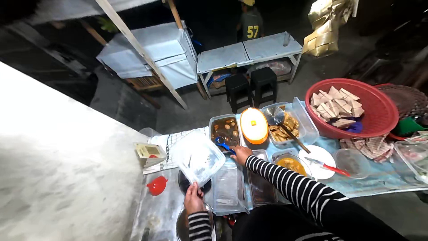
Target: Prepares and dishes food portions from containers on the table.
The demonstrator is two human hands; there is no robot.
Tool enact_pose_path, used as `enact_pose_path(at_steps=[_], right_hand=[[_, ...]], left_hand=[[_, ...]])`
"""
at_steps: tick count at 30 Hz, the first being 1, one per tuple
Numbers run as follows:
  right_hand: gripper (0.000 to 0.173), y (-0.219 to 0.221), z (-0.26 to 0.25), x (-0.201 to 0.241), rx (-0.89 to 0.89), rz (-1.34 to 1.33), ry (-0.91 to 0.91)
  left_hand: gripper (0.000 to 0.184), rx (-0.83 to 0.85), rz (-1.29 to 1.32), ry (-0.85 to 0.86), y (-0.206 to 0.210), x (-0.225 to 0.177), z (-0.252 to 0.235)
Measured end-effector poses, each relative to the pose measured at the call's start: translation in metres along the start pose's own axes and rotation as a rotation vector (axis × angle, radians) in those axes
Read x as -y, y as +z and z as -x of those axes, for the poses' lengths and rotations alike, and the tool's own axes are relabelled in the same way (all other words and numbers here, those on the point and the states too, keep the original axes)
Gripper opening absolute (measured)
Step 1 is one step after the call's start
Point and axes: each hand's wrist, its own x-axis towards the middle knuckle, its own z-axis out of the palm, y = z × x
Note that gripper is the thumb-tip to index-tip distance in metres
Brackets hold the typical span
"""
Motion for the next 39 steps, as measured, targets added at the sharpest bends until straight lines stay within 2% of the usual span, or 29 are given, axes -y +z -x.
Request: enact_pose_path(at_steps=[7, 11, 14, 18, 20, 22, 26, 32, 39], right_hand=[[0.053, -0.019, 0.041, -0.006, -0.005, 0.011, 0.097], [0.051, -0.039, 0.079, -0.022, -0.045, -0.065, 0.011], [0.048, -0.05, 0.122, -0.047, -0.156, -0.168, -0.082], [0.038, -0.047, 0.203, -0.087, -0.477, -0.304, -0.055], [0.033, -0.034, 0.234, -0.111, -0.639, -0.423, 0.032], [0.032, -0.02, 0.256, -0.134, -0.734, -0.461, 0.172], [0.03, -0.004, 0.288, -0.153, -0.792, -0.556, 0.354], [0.031, 0.01, 0.305, -0.151, -0.824, -0.596, 0.379], [0.039, 0.035, 0.282, -0.184, -0.639, -0.632, 0.651]], left_hand=[[0.031, 0.234, -0.398, -0.024, 0.085, -0.002, -0.101], [0.034, 0.302, -0.602, -0.08, 0.139, -0.003, -0.126], [0.036, 0.337, -0.767, -0.024, 0.158, -0.003, -0.13], [0.036, 0.306, -0.933, 0.106, 0.161, 0.0, -0.135], [0.051, 0.264, -0.936, 0.168, 0.16, 0.002, -0.131], [0.049, 0.244, -0.98, 0.202, 0.159, 0.005, -0.129], [0.04, 0.241, -1.035, 0.266, 0.157, 0.009, -0.125], [0.039, 0.191, -1.113, 0.304, 0.155, 0.015, -0.124], [0.042, 0.256, -1.191, 0.305, 0.148, 0.015, -0.128]])
